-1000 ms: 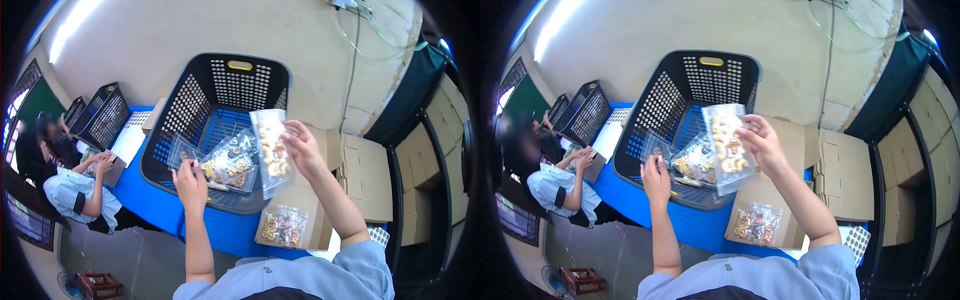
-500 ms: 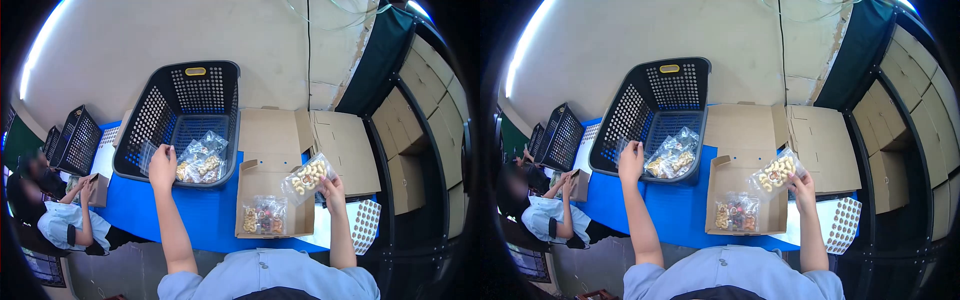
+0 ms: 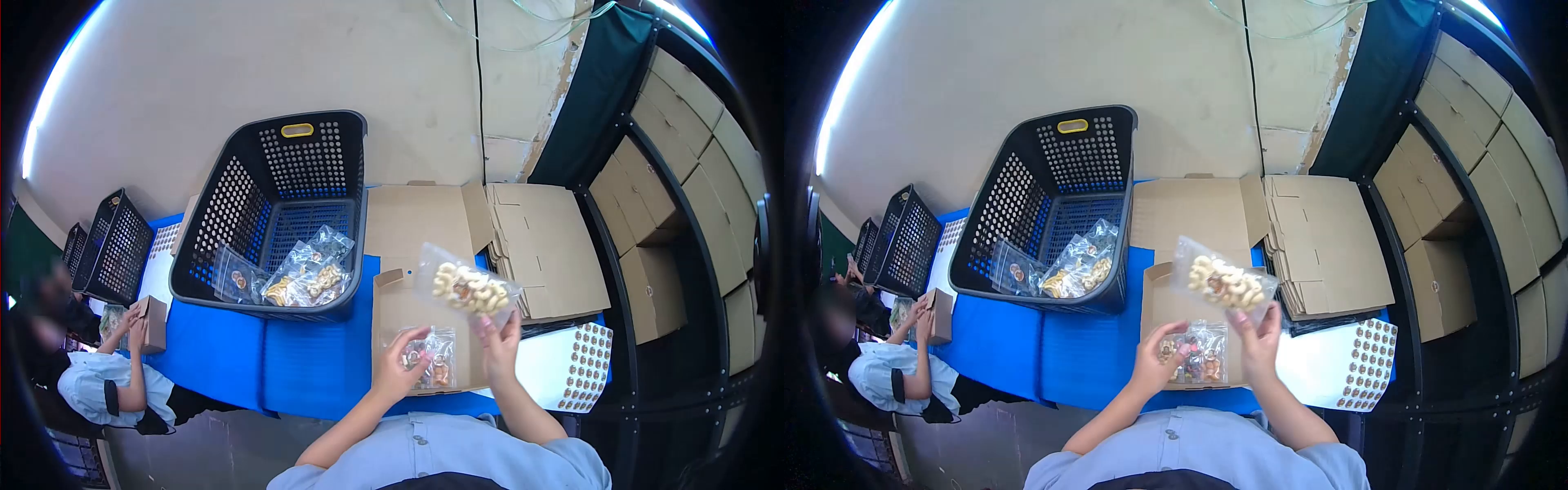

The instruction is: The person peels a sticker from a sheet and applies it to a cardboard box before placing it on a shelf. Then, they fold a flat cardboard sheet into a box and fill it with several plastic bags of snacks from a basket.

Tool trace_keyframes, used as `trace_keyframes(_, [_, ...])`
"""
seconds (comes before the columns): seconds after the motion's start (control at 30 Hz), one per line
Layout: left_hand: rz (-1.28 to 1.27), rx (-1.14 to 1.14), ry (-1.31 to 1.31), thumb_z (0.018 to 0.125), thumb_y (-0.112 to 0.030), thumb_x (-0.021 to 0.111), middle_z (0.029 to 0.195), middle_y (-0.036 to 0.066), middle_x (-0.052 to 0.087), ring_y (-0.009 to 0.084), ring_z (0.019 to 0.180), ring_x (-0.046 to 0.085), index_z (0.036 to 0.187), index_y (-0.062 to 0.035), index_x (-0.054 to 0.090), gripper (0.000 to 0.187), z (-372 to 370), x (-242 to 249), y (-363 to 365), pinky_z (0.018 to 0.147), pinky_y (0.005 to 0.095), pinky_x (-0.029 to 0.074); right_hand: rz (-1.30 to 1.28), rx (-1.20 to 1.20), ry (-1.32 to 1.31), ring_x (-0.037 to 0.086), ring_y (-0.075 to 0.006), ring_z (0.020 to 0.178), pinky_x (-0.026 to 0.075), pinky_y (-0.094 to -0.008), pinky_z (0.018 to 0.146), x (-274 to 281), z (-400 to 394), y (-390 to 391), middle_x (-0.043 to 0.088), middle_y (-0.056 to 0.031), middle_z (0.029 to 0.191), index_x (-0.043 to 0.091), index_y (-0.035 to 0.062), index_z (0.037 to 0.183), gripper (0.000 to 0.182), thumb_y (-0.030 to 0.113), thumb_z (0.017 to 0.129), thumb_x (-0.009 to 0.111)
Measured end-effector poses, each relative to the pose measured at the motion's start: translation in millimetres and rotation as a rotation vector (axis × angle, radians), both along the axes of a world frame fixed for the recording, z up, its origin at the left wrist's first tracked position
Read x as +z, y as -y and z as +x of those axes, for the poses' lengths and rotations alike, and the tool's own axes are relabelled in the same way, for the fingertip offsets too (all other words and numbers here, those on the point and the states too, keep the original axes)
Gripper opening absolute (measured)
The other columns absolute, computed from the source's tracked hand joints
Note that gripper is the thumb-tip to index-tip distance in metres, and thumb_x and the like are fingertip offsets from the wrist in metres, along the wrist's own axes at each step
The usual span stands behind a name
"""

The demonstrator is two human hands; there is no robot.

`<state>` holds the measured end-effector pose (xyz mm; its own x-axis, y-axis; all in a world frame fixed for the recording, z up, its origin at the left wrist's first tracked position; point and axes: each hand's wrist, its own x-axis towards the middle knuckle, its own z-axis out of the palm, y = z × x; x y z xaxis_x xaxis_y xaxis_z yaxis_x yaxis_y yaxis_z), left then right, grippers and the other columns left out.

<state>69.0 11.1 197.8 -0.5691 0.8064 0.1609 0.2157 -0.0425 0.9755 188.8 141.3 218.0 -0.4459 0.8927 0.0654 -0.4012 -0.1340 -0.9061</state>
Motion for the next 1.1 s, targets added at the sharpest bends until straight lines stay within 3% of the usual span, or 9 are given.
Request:
trace_keyframes(0.03, [0.003, 0.004, 0.001, 0.088, -0.022, 0.061, 0.101, 0.011, 0.065, 0.0238, 0.101, 0.062, 0.11, -0.0031, 0.058, 0.029, 3.9, -12.6, -4.4, 0.102, 0.0448, 0.039, -0.095, 0.04, -0.084, 0.054, -0.0186, 0.108, 0.049, -0.0349, 0.093, 2.3, -3.6, 12.0, 0.051, -0.0093, 0.115, 0.039, 0.0024, 0.118, 0.038, 0.007, 0.089, 0.062])
trace_keyframes(0.1, [0.158, -0.078, 0.761, 0.088, -0.034, 0.063, 0.117, 0.011, 0.059, 0.0243, 0.11, 0.057, 0.122, -0.0039, 0.049, 0.047, 2.0, -48.3, -13.0, 0.099, 0.0434, 0.043, -0.151, 0.152, -0.026, 0.052, -0.0191, 0.112, 0.047, -0.0351, 0.095, -25.7, -6.3, 29.7, 0.05, -0.01, 0.117, 0.037, 0.0028, 0.119, 0.04, 0.006, 0.088, 0.062])
trace_keyframes(0.13, [0.198, -0.143, 0.944, 0.091, -0.036, 0.06, 0.123, 0.01, 0.056, 0.0243, 0.115, 0.055, 0.13, -0.0063, 0.04, 0.054, -5.6, -47.3, -11.4, 0.096, 0.0423, 0.044, -0.207, 0.257, 0.031, 0.049, -0.0196, 0.115, 0.045, -0.0352, 0.096, -41.2, -7.1, 35.1, 0.05, -0.0107, 0.118, 0.036, 0.0032, 0.121, 0.042, 0.005, 0.088, 0.061])
trace_keyframes(0.23, [0.236, -0.106, 1.038, 0.094, -0.031, 0.056, 0.124, 0.01, 0.055, 0.023, 0.117, 0.053, 0.13, -0.0067, 0.041, 0.046, -27.4, -49.7, -13.3, 0.096, 0.0404, 0.045, -0.033, 0.243, 0.15, 0.046, -0.0208, 0.119, 0.044, -0.0347, 0.097, -60.8, -9.4, 37.1, 0.047, -0.012, 0.125, 0.034, 0.0055, 0.131, 0.051, 0.003, 0.087, 0.06])
trace_keyframes(0.43, [0.115, -0.016, 0.682, 0.09, -0.014, 0.063, 0.119, 0.009, 0.059, 0.0185, 0.109, 0.058, 0.127, -0.0021, 0.046, 0.042, -25.9, -60.0, -6.2, 0.094, 0.0351, 0.046, 0.139, 0.281, 0.329, 0.044, -0.0197, 0.121, 0.041, -0.0314, 0.098, -43.0, -3.8, 2.8, 0.047, -0.0139, 0.128, 0.035, 0.0041, 0.133, 0.058, 0.007, 0.084, 0.066])
trace_keyframes(0.53, [0.115, -0.112, 0.6, 0.091, -0.019, 0.064, 0.115, 0.008, 0.06, 0.0137, 0.107, 0.056, 0.122, 0.0002, 0.05, 0.039, -8.3, -58.8, -5.9, 0.093, 0.0286, 0.044, 0.049, 0.507, 0.296, 0.059, -0.0132, 0.101, 0.046, -0.0284, 0.089, -29.9, -6.8, 7.9, 0.062, -0.0092, 0.109, 0.051, -0.0023, 0.119, 0.044, 0.015, 0.084, 0.072])
trace_keyframes(0.73, [0.165, -0.031, 0.505, 0.094, -0.018, 0.058, 0.111, 0.008, 0.061, 0.0124, 0.101, 0.057, 0.117, 0.001, 0.053, 0.03, -0.1, -46.6, -7.1, 0.088, 0.0273, 0.045, -0.016, 0.526, 0.295, 0.061, -0.0084, 0.087, 0.049, -0.0235, 0.08, -31.6, -8.9, 11.7, 0.065, -0.0031, 0.095, 0.058, -0.0013, 0.109, 0.024, 0.014, 0.091, 0.062])
trace_keyframes(0.97, [0.144, -0.051, 0.588, 0.097, -0.02, 0.054, 0.109, 0.008, 0.06, 0.0114, 0.102, 0.055, 0.116, 0.0012, 0.05, 0.029, -0.4, -46.7, -5.2, 0.089, 0.0265, 0.044, -0.103, 0.679, 0.212, 0.058, -0.0071, 0.094, 0.046, -0.0233, 0.083, -49.5, -0.5, 3.6, 0.063, -0.0021, 0.101, 0.057, 0.0025, 0.114, 0.026, 0.021, 0.096, 0.055])
trace_keyframes(1.1, [0.121, -0.007, 0.386, 0.096, -0.019, 0.054, 0.106, 0.008, 0.059, 0.0107, 0.099, 0.054, 0.111, 0.0007, 0.049, 0.025, 6.0, -37.3, -5.5, 0.086, 0.0261, 0.044, -0.121, 0.488, 0.151, 0.056, -0.0103, 0.102, 0.046, -0.0262, 0.088, -42.3, -7.7, 23.1, 0.059, -0.0061, 0.112, 0.048, -0.0003, 0.124, 0.033, 0.016, 0.096, 0.054])
